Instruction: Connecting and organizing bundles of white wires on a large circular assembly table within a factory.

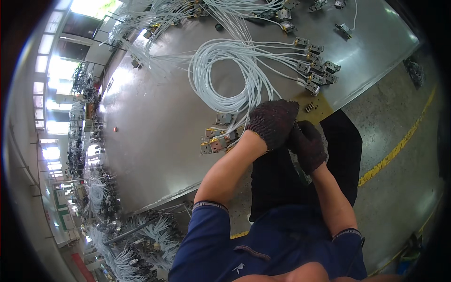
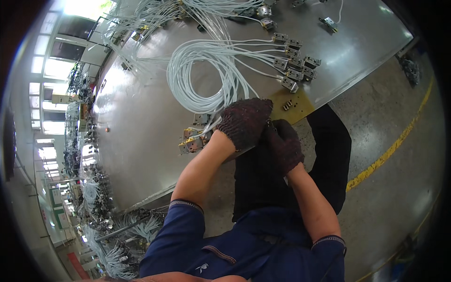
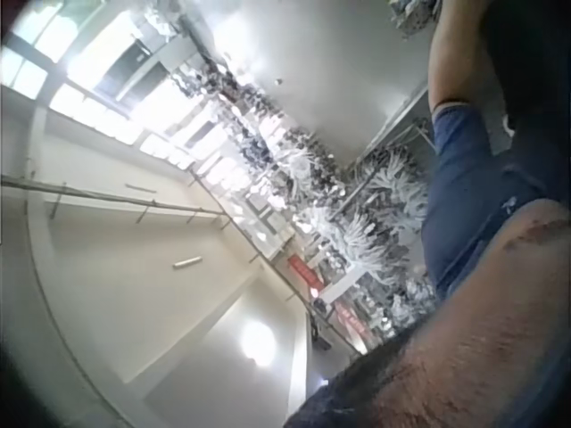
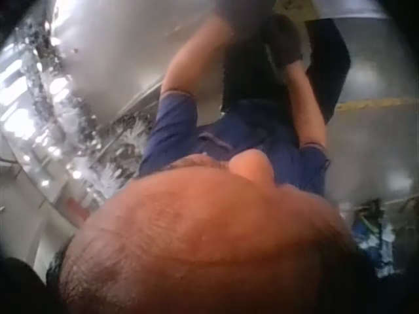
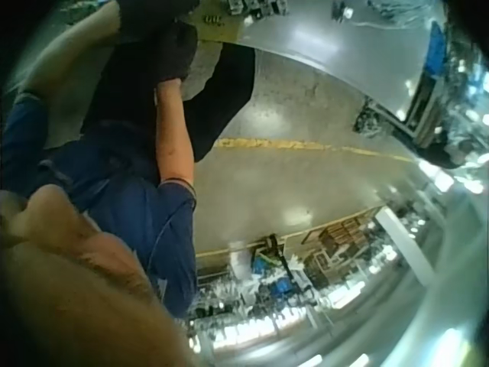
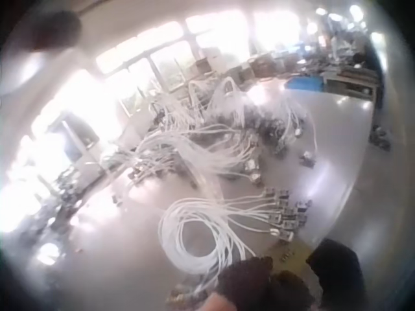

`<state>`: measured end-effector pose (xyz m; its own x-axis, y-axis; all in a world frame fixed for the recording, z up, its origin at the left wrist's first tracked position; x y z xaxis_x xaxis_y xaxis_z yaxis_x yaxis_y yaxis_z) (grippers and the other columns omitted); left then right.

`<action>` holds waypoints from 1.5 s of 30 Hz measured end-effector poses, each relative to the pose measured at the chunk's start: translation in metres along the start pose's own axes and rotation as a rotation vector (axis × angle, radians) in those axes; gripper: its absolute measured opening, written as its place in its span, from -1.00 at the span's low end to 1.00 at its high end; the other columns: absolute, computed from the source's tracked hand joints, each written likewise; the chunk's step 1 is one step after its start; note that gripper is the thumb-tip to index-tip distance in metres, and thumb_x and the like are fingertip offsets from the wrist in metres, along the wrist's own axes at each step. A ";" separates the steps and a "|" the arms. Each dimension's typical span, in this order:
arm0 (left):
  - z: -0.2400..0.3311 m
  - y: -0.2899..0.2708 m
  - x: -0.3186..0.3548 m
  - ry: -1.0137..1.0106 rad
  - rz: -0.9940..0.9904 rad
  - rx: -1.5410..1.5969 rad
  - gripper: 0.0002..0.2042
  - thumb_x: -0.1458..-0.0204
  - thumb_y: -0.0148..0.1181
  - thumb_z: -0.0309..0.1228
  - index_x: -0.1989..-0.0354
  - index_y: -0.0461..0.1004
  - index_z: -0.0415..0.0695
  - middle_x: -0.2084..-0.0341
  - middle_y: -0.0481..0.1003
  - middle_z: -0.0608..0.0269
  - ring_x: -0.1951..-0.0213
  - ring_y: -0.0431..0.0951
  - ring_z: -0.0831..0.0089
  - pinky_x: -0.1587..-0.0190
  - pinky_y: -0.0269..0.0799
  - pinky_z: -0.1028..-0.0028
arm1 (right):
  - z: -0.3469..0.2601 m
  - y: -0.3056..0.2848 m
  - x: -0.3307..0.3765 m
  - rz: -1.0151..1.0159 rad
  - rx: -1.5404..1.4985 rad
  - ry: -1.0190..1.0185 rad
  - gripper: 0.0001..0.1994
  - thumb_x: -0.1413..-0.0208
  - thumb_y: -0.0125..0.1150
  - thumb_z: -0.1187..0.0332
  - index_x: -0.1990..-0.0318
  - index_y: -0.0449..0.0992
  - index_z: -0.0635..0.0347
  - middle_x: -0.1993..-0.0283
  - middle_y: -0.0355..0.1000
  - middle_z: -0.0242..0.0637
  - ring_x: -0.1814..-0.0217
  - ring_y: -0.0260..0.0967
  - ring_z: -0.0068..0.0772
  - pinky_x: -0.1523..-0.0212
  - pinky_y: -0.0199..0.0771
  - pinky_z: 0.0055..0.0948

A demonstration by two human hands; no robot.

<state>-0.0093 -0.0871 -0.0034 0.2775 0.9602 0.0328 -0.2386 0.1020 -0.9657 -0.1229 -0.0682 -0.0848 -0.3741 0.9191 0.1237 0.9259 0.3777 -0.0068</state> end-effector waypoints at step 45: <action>0.007 -0.010 0.007 -0.023 0.129 -0.030 -0.78 -0.10 0.11 -0.38 0.11 0.49 -0.15 0.26 0.60 0.01 0.17 0.65 0.01 0.16 0.56 0.12 | -0.061 0.017 0.018 0.146 0.784 -0.465 -0.79 -0.17 0.22 0.49 0.04 0.51 0.20 0.15 0.53 0.01 0.12 0.51 0.17 0.17 0.52 -0.10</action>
<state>-0.0112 -0.0795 0.0078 0.2251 0.9705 -0.0862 -0.2430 -0.0298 -0.9696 -0.1108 -0.0518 -0.0225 -0.3976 0.8517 -0.3413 0.7283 0.0667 -0.6820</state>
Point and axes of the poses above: each hand's wrist, its own x-axis away from the middle knuckle, its own y-axis out of the palm, z = x × y, the point moved 8 cm from there along -x, towards the middle knuckle
